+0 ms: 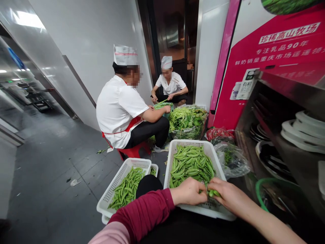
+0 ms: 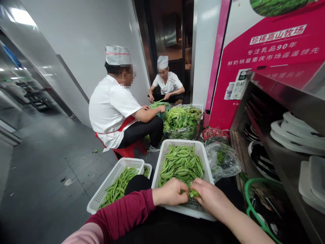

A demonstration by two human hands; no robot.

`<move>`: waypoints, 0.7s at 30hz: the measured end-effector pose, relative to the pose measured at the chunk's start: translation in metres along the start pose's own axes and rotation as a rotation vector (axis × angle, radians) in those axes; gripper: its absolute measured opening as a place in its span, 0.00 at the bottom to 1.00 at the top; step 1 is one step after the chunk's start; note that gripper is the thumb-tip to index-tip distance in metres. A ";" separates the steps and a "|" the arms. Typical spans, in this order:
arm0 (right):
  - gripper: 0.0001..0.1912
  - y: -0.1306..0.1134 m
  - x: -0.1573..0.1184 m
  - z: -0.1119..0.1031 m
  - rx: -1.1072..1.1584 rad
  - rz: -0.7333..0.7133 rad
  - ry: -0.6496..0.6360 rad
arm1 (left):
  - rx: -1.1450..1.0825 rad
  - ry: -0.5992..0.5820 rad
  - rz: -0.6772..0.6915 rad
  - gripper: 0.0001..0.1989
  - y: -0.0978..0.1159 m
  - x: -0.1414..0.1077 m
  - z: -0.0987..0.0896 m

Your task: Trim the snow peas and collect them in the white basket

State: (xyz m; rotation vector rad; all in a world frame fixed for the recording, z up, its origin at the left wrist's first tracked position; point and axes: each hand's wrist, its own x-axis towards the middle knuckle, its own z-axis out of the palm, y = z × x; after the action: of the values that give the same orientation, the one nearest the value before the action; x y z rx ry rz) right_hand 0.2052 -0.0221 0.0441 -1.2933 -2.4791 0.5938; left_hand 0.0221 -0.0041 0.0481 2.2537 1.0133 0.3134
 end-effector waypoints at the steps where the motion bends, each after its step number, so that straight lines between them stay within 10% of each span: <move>1: 0.09 -0.001 0.003 0.001 0.009 0.027 -0.009 | -0.025 0.036 -0.026 0.07 -0.001 0.000 0.002; 9: 0.10 -0.007 0.027 0.010 0.666 0.546 0.408 | -0.365 0.439 -0.156 0.09 -0.007 0.014 0.000; 13: 0.14 0.026 0.033 -0.005 1.331 0.628 0.737 | -0.676 0.570 -0.332 0.07 -0.019 0.019 -0.010; 15: 0.14 0.046 0.034 -0.009 1.305 0.627 0.799 | -0.887 0.531 -0.416 0.06 -0.028 0.015 -0.013; 21: 0.06 0.057 0.045 0.045 -0.060 0.450 0.006 | -1.170 0.397 -0.524 0.13 -0.045 0.001 -0.008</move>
State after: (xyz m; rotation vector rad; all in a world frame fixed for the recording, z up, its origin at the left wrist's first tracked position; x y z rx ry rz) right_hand 0.2015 0.0339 -0.0199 -1.8921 -2.2188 0.6128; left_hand -0.0074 0.0228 0.0253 0.8613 1.1348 0.8608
